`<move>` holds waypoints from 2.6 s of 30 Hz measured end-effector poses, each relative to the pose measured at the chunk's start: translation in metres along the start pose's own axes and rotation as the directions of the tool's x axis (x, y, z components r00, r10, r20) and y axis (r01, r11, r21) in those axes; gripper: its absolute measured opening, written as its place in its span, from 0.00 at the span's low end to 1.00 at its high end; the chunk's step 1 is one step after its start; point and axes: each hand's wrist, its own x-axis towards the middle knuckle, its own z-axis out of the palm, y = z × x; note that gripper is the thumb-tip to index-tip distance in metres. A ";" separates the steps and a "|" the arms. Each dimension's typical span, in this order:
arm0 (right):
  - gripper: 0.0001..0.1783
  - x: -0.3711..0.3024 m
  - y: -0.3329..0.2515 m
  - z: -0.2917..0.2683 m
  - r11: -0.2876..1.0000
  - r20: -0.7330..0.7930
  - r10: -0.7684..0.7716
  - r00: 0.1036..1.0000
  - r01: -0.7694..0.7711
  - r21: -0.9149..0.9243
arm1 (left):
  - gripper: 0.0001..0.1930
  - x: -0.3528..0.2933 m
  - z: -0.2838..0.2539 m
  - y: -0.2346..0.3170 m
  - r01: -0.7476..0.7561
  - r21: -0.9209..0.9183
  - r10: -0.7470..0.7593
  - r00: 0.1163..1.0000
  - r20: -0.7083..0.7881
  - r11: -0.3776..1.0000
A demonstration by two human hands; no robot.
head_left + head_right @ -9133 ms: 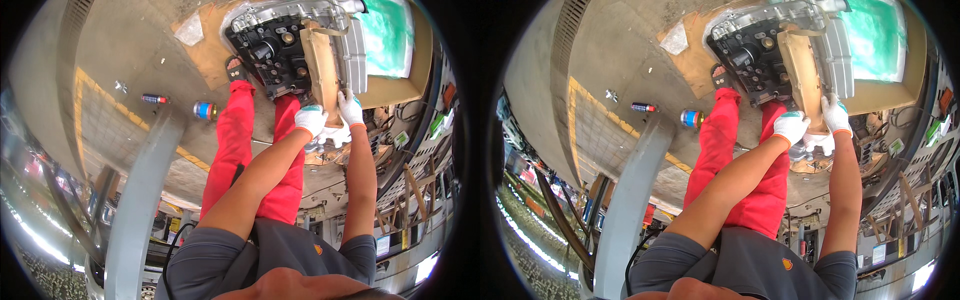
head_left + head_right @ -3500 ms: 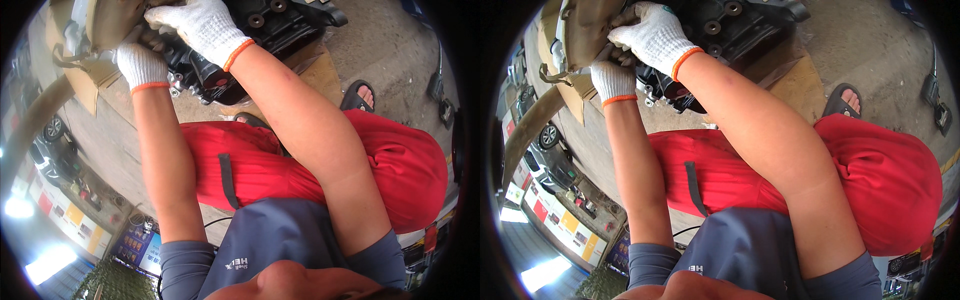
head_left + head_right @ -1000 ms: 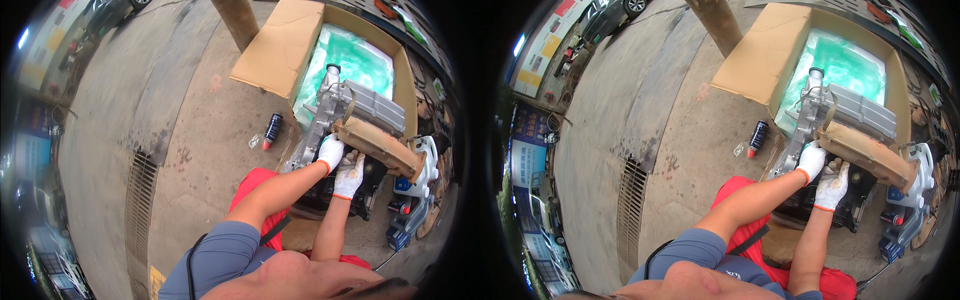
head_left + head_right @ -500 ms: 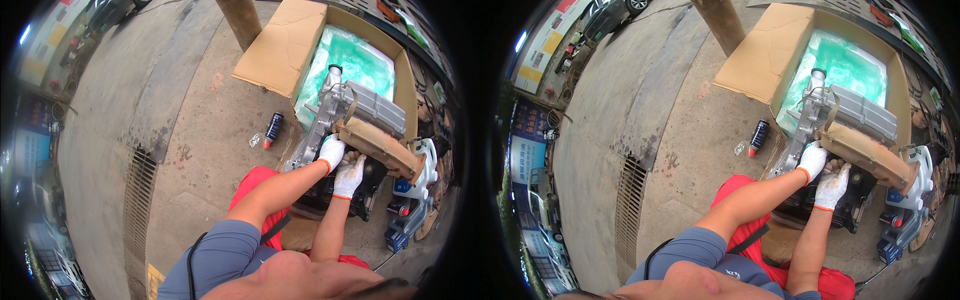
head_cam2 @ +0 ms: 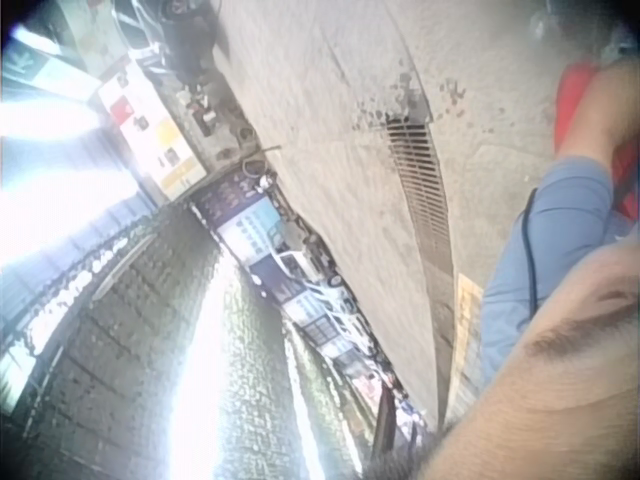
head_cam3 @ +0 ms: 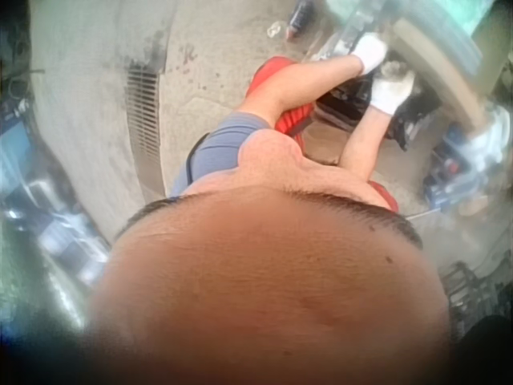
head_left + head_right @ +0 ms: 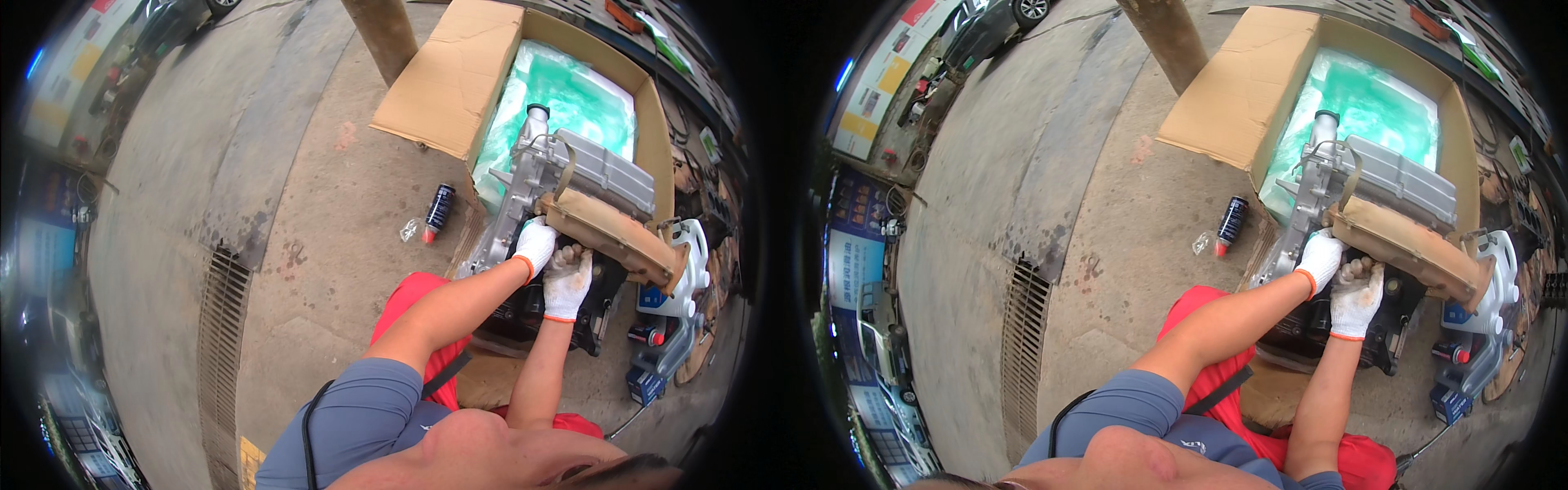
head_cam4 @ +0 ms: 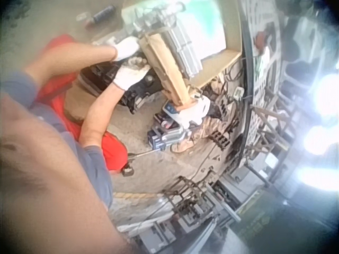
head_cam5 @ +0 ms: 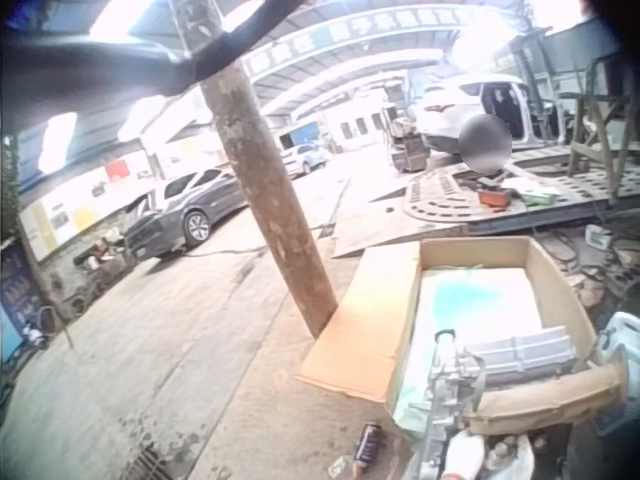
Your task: The person uses a cordless impact wrench to tighten bolts on a car engine block resting on cardboard. They then place a gasket onto the engine and press it into place by hand.
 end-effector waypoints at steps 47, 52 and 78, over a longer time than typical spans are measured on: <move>0.22 0.002 0.003 0.022 0.989 -0.113 0.007 0.994 0.010 0.148 | 0.03 -0.013 0.000 0.020 0.018 -0.084 -0.013 0.998 0.060 0.996; 0.21 -0.003 0.009 0.022 0.996 -0.257 -0.067 0.964 0.081 0.041 | 0.04 -0.009 -0.009 0.016 0.045 0.003 -0.045 0.997 0.064 0.999; 0.16 -0.003 0.021 0.035 0.888 -0.260 -0.404 0.877 0.308 -0.340 | 0.06 -0.004 -0.012 0.014 0.028 -0.010 -0.027 0.997 0.066 1.000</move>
